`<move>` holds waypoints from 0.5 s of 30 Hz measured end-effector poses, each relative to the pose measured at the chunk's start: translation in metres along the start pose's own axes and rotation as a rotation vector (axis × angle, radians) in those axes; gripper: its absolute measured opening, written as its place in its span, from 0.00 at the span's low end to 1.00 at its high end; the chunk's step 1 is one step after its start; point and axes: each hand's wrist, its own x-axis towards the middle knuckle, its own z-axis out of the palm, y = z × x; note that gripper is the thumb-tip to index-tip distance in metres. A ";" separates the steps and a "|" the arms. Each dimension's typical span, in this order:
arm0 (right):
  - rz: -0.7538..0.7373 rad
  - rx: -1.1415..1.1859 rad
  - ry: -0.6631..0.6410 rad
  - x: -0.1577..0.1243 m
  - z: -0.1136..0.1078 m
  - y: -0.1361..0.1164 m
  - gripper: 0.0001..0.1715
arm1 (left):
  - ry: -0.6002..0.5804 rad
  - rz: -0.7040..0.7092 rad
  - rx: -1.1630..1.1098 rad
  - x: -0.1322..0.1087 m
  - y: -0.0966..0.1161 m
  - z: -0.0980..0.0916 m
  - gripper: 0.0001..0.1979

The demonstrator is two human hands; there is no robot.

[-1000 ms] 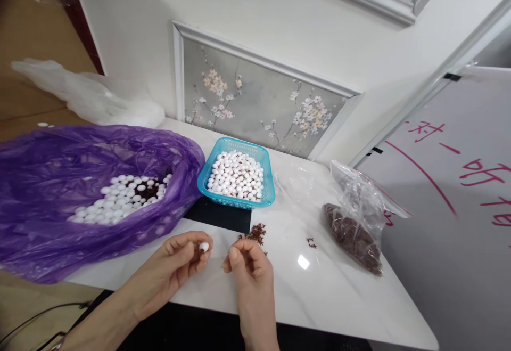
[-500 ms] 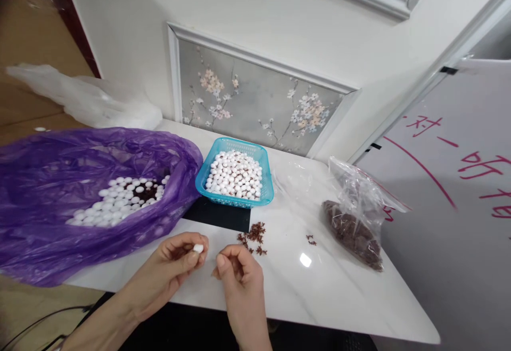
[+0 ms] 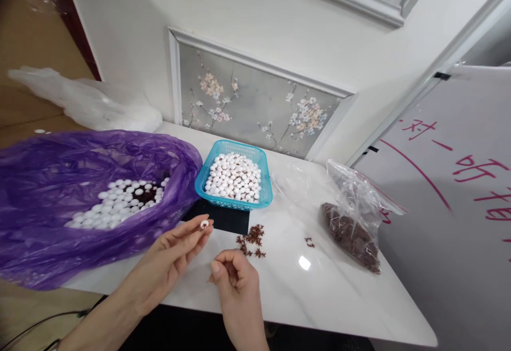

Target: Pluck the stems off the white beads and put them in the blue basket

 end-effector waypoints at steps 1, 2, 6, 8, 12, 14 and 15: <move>0.002 -0.009 -0.007 0.000 0.000 0.000 0.10 | -0.009 0.019 -0.008 0.001 0.005 0.007 0.14; 0.004 -0.021 -0.016 -0.001 0.001 0.000 0.10 | -0.020 0.050 -0.017 0.003 0.010 0.014 0.14; 0.006 -0.073 -0.050 -0.003 0.002 0.003 0.11 | -0.092 0.248 0.020 0.022 0.027 0.046 0.18; 0.002 -0.087 -0.040 -0.004 0.003 0.008 0.13 | -0.119 0.330 0.122 0.036 0.031 0.057 0.26; -0.033 -0.081 -0.005 -0.005 0.003 0.019 0.15 | -0.141 0.406 0.297 0.055 0.033 0.059 0.32; -0.046 -0.093 -0.008 -0.005 0.002 0.024 0.16 | -0.128 0.441 0.331 0.054 0.035 0.053 0.30; -0.052 -0.105 -0.010 -0.006 0.002 0.027 0.16 | -0.123 0.469 0.364 0.050 0.037 0.048 0.28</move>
